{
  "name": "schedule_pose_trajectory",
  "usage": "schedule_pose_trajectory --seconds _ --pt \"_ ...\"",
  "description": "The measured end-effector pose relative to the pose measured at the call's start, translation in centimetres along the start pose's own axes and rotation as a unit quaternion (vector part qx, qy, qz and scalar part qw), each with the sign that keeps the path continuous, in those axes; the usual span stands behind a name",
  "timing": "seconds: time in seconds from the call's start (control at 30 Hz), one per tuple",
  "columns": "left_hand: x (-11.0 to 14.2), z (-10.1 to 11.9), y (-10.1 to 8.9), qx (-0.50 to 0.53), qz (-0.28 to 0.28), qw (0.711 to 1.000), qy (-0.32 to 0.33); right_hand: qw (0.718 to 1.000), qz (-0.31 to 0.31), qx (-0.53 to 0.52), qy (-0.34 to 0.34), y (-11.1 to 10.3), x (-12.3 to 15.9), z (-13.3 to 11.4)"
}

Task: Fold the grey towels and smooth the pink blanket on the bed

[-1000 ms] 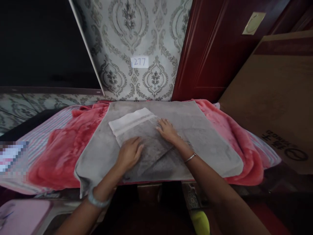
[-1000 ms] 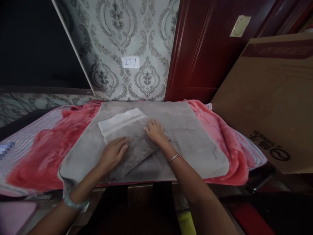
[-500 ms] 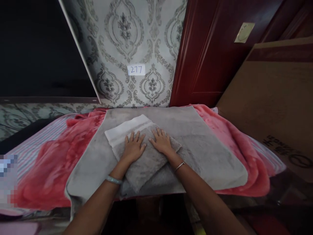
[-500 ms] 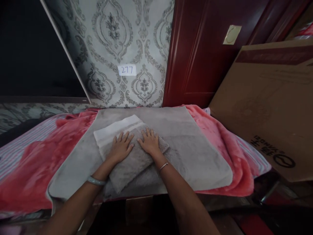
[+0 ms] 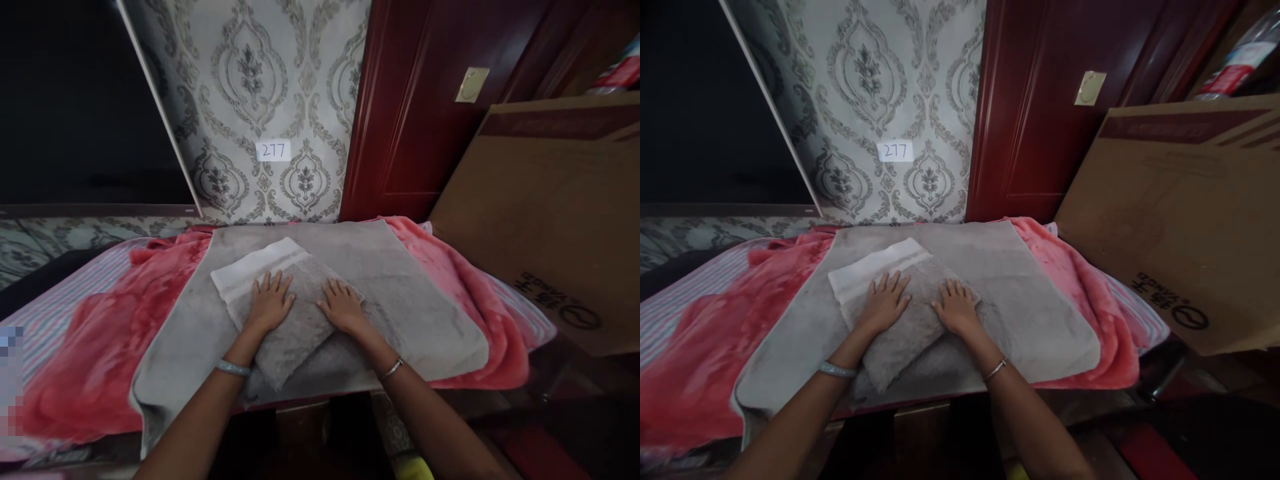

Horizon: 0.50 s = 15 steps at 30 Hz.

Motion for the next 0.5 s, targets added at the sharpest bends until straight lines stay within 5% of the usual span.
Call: schedule_pose_trajectory --seconds 0.27,0.5 --pt "0.0 -0.1 0.0 -0.008 -0.002 1.0 0.0 0.997 0.037 -0.046 -0.042 -1.1 -0.3 -5.4" --pt "0.0 -0.1 -0.1 -0.01 -0.008 1.0 -0.001 0.996 0.043 -0.05 -0.052 0.7 -0.3 -5.7"
Point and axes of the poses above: each hand's wrist, its own x-axis away from the middle knuckle, its own y-axis out of the palm, z = x × y, the point moved 7 cm from there along -x, towards the middle knuckle, and after that the axes turned 5 degrees about -z, right-handed, at the moved point
